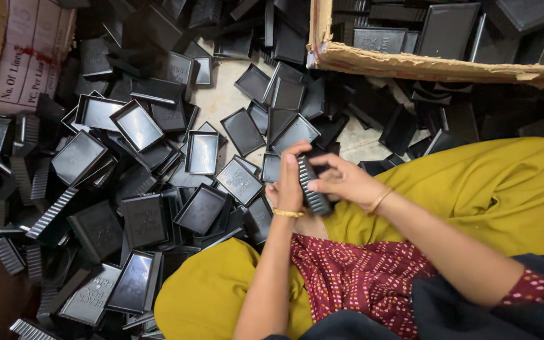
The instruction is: The person sits on the floor and repeatedly picks up black plastic compact disc case halves, aligns them, and snaps them together. The assembled cases are placed into a cardboard box to the right.
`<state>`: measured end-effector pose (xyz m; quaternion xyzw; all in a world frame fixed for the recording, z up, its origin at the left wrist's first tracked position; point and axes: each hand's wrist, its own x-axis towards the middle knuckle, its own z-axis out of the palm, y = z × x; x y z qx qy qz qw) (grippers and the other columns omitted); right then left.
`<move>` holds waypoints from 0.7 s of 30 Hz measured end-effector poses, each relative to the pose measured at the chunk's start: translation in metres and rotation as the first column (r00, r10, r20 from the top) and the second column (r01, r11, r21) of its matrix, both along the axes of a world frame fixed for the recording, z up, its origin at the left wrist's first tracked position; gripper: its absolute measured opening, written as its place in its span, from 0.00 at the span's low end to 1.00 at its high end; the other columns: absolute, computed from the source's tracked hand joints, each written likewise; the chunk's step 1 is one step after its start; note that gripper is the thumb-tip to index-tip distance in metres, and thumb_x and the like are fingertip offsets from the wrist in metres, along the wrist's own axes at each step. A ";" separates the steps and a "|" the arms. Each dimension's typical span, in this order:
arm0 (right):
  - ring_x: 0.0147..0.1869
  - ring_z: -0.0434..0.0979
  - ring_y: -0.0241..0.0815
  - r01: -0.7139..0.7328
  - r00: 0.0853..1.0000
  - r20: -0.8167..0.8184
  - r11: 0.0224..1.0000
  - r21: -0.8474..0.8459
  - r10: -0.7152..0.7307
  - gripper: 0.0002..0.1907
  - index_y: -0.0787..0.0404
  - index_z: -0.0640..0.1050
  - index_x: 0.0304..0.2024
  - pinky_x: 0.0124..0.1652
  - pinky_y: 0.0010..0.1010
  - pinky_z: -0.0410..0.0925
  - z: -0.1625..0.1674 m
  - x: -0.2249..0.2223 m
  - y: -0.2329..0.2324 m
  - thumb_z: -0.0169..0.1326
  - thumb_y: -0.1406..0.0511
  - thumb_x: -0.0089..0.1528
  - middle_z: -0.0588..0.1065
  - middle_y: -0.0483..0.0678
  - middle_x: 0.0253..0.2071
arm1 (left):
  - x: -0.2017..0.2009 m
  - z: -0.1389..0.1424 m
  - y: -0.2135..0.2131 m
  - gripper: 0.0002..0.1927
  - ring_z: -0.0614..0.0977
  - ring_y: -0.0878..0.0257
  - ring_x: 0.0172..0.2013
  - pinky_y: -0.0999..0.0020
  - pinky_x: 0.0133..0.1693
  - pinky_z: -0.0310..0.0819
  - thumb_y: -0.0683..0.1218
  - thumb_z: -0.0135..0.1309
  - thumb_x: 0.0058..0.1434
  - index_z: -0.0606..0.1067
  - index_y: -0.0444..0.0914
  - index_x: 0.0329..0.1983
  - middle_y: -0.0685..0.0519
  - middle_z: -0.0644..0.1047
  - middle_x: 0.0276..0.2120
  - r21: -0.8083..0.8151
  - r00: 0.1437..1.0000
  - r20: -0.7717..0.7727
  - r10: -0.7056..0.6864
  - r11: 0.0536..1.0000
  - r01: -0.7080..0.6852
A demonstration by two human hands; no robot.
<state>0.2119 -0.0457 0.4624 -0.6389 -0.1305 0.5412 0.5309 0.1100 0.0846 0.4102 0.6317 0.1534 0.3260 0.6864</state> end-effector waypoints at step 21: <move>0.57 0.82 0.41 -0.136 0.671 0.701 0.889 0.437 -0.242 0.18 0.66 0.75 0.60 0.61 0.33 0.75 0.117 0.068 0.048 0.55 0.64 0.69 0.80 0.52 0.55 | -0.023 -0.020 0.137 0.20 0.77 0.49 0.54 0.38 0.64 0.55 0.57 0.44 0.73 0.81 0.39 0.45 0.46 0.78 0.50 0.601 0.334 -0.784 0.523 0.775 0.196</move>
